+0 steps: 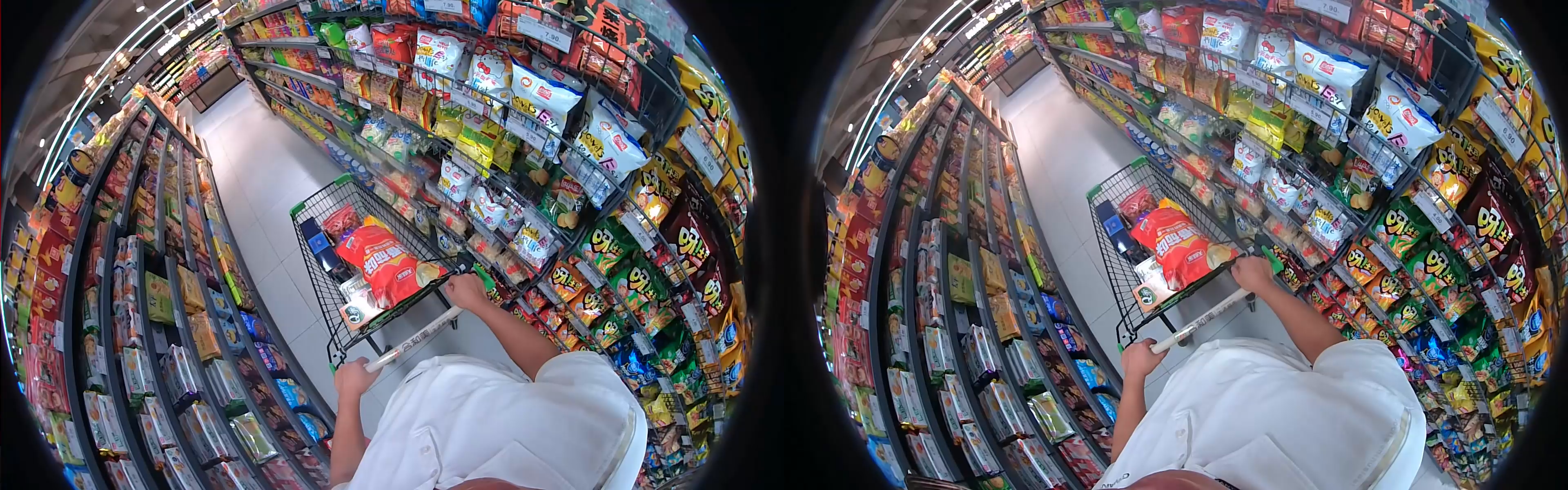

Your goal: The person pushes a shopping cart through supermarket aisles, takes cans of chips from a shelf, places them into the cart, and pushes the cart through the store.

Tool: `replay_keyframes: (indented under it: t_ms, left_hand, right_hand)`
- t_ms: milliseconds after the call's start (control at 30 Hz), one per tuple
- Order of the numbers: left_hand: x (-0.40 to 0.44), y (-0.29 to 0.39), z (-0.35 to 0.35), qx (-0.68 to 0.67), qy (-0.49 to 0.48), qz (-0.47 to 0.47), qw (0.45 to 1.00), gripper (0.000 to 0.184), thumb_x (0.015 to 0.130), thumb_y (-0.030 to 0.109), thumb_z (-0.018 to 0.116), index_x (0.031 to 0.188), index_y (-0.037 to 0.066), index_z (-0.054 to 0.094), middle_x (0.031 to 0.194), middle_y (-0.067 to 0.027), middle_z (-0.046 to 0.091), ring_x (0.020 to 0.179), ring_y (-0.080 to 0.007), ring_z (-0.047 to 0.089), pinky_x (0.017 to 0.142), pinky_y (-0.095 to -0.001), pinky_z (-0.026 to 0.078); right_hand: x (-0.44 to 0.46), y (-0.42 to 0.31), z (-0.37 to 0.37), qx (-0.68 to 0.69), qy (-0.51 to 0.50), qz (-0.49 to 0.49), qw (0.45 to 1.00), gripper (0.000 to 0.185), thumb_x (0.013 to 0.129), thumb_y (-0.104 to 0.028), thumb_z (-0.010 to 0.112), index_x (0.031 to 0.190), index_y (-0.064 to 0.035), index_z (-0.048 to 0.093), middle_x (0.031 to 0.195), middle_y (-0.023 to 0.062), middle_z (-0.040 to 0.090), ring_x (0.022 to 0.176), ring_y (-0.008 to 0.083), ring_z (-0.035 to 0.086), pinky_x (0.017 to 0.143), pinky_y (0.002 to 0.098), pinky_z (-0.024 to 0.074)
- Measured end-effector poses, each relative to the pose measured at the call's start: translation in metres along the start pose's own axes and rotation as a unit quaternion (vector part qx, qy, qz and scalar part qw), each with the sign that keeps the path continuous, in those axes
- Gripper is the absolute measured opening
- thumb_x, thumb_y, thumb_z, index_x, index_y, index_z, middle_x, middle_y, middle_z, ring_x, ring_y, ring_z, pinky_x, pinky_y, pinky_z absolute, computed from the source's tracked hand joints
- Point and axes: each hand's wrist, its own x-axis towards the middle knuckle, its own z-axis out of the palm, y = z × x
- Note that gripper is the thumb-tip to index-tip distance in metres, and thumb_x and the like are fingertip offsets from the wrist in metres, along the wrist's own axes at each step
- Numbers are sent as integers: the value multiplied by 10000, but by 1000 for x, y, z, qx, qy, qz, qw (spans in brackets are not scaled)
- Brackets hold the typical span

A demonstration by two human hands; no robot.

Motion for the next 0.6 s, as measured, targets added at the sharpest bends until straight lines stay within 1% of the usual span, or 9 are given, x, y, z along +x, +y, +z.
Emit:
replay_keyframes:
  t_ms: [33, 133, 233, 567, 600]
  left_hand:
    - [-1, 1, -3, -6, -2, 1, 1000, 507, 824, 633, 703, 1069, 202, 807, 966, -166, 779, 953, -358, 747, 849, -462, 589]
    - [-2, 4, -5, -6, 4, 6, 1000, 505, 826, 631, 702, 1059, 195, 805, 953, -168, 778, 949, -360, 747, 845, -464, 588]
    - [-2, 3, -6, -3, 3, 3, 1000, 511, 824, 629, 705, 1076, 196, 804, 954, -164, 779, 948, -358, 748, 845, -463, 588]
    - [3, 2, -1, 1, 17, 11, 1000, 514, 803, 604, 733, 1109, 196, 805, 958, -159, 784, 940, -344, 753, 842, -452, 589]
    - [3, 2, 0, 1, 20, 13, 1000, 512, 801, 598, 737, 1107, 193, 806, 954, -160, 784, 936, -345, 754, 840, -452, 590]
  right_hand:
    - [0, -1, -1, -1, -3, 2, 1000, 260, 913, -347, 672, 899, -112, 783, 855, 157, 759, 842, 379, 735, 793, 506, 580]
    - [2, -2, -3, -6, -10, 11, 1000, 260, 909, -353, 673, 913, -120, 788, 882, 159, 763, 869, 376, 737, 803, 508, 581]
    - [3, -1, 0, -12, -11, 3, 1000, 299, 929, -379, 645, 877, -112, 768, 880, 144, 763, 869, 354, 740, 793, 507, 577]
    - [8, 5, 8, -25, -28, 4, 999, 319, 931, -384, 619, 936, -108, 780, 908, 132, 770, 898, 352, 743, 795, 511, 581]
    - [8, 6, 7, -27, -30, 12, 999, 305, 928, -380, 626, 942, -120, 784, 911, 133, 772, 899, 354, 743, 813, 507, 581]
